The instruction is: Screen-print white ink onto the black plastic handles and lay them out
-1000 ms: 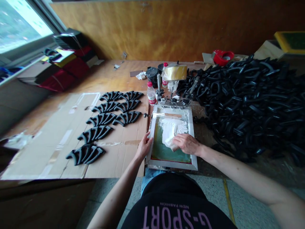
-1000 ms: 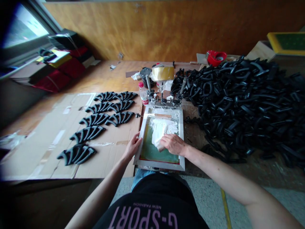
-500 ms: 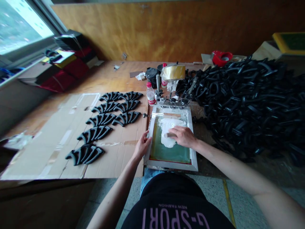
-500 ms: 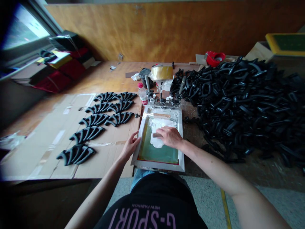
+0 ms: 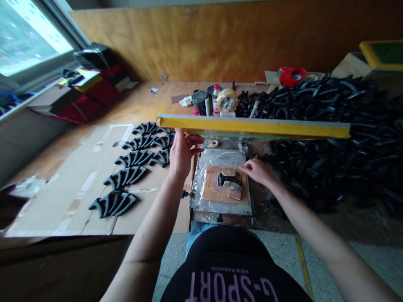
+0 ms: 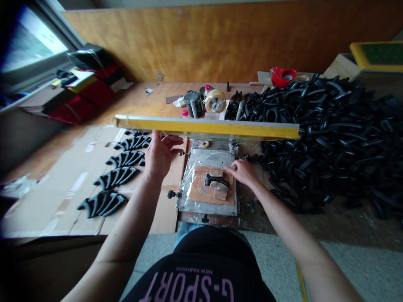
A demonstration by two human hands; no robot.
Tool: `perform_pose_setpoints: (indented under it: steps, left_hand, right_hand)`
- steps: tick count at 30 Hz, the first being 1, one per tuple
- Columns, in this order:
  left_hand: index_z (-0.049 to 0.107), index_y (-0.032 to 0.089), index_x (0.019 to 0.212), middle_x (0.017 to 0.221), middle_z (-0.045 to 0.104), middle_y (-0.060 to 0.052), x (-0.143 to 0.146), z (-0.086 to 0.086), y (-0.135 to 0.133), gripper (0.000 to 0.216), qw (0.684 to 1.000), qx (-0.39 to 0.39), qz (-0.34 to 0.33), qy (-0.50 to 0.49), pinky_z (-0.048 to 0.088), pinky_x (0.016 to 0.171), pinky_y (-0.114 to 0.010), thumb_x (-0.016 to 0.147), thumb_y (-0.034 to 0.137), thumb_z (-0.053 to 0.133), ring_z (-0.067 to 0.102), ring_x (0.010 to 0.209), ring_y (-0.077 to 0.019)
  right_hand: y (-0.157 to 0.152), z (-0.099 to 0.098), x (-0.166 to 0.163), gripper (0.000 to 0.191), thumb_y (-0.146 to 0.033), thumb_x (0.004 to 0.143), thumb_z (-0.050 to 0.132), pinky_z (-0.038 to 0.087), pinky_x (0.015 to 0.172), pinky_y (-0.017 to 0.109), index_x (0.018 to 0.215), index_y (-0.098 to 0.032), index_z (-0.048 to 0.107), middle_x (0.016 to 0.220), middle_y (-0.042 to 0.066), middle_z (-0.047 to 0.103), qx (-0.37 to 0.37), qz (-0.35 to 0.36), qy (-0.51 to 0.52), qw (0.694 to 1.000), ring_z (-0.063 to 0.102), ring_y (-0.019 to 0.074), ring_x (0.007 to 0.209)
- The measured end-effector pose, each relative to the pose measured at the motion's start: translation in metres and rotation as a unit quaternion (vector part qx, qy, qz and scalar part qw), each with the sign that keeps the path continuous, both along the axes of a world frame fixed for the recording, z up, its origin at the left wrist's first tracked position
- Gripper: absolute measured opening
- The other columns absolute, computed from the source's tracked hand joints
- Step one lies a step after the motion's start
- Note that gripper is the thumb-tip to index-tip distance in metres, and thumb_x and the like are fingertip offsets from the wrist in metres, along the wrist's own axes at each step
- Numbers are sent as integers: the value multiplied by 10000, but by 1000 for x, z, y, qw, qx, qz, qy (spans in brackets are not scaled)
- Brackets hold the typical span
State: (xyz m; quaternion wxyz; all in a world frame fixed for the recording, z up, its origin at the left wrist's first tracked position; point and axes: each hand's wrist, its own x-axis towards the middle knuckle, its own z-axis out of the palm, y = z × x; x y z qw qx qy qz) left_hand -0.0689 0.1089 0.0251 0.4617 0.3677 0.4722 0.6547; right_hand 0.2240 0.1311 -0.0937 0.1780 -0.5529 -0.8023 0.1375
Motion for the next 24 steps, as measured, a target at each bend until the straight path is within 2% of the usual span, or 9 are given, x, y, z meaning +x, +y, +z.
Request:
perform_pose_setpoints:
  steps: [3, 5, 6, 8, 11, 14, 17, 19, 24]
  left_hand:
    - [544, 202, 1063, 879, 699, -65, 24, -29, -22, 525, 997, -68, 2, -41, 514, 549, -225, 844, 677, 490, 667, 717, -144]
    - [551, 179, 1072, 912, 713, -105, 46, -61, -53, 566, 970, -207, -103, -67, 513, 522, -251, 797, 673, 570, 676, 707, -177]
    - [565, 166, 1083, 950, 717, -137, 57, -77, -70, 604, 938, -284, -179, -79, 525, 528, -280, 774, 685, 589, 689, 743, -213]
    - [589, 172, 1076, 1002, 713, -145, 73, -104, -96, 602, 905, -338, -231, -117, 552, 600, -316, 786, 698, 558, 695, 838, -240]
    - [595, 181, 915, 895, 699, -78, 72, -125, -111, 479, 925, -329, -144, -128, 553, 650, -301, 766, 636, 626, 683, 806, -197]
    - [599, 174, 895, 848, 686, -34, 35, -129, -101, 400, 946, -313, -63, -52, 541, 627, -268, 708, 503, 731, 669, 722, -153]
    - [628, 156, 955, 794, 691, -33, -11, -131, -91, 418, 952, -305, -15, 9, 535, 606, -274, 687, 463, 721, 659, 655, -145]
    - [631, 145, 952, 753, 687, -33, -30, -133, -91, 433, 949, -314, -8, 37, 529, 583, -281, 666, 459, 714, 649, 609, -145]
    - [615, 141, 908, 709, 670, -31, -28, -137, -94, 399, 941, -319, -41, 107, 468, 473, -233, 701, 478, 666, 589, 516, -116]
  right_hand:
    - [-36, -31, -36, 228, -365, 883, 647, 431, 816, 343, 773, -166, 637, 892, 89, 655, 8, 60, -81, 995, 564, 230, 912]
    - [-55, -36, -59, 196, -298, 931, 575, 431, 824, 362, 804, -158, 629, 877, 102, 650, 17, 37, -99, 994, 554, 243, 920]
    - [-63, -35, -69, 191, -277, 947, 542, 435, 817, 363, 822, -160, 627, 858, 99, 648, 21, 24, -96, 995, 553, 243, 908]
    - [-77, -28, -86, 170, -246, 958, 510, 447, 820, 356, 866, -168, 630, 869, 93, 649, 36, 35, -71, 996, 555, 237, 916]
    - [-84, -16, -87, 145, -201, 951, 512, 453, 899, 334, 925, -192, 655, 1024, 72, 661, 58, 163, 0, 985, 556, 208, 1023]
    - [-62, -12, -42, 253, -104, 938, 465, 437, 966, 317, 998, -218, 682, 1170, 43, 648, 59, 178, 37, 981, 547, 175, 1100]
    - [-29, -20, 39, 367, -2, 871, 407, 451, 928, 320, 997, -184, 700, 1101, 79, 671, 29, -7, -29, 999, 560, 194, 1042]
    - [-13, -33, 94, 371, 6, 818, 430, 450, 912, 344, 983, -169, 713, 1053, 105, 679, 5, -95, -105, 990, 555, 226, 1015]
    - [-7, -76, 178, 384, -49, 776, 456, 451, 929, 402, 1028, -167, 720, 1143, 140, 658, -2, -150, -210, 966, 513, 286, 1105]
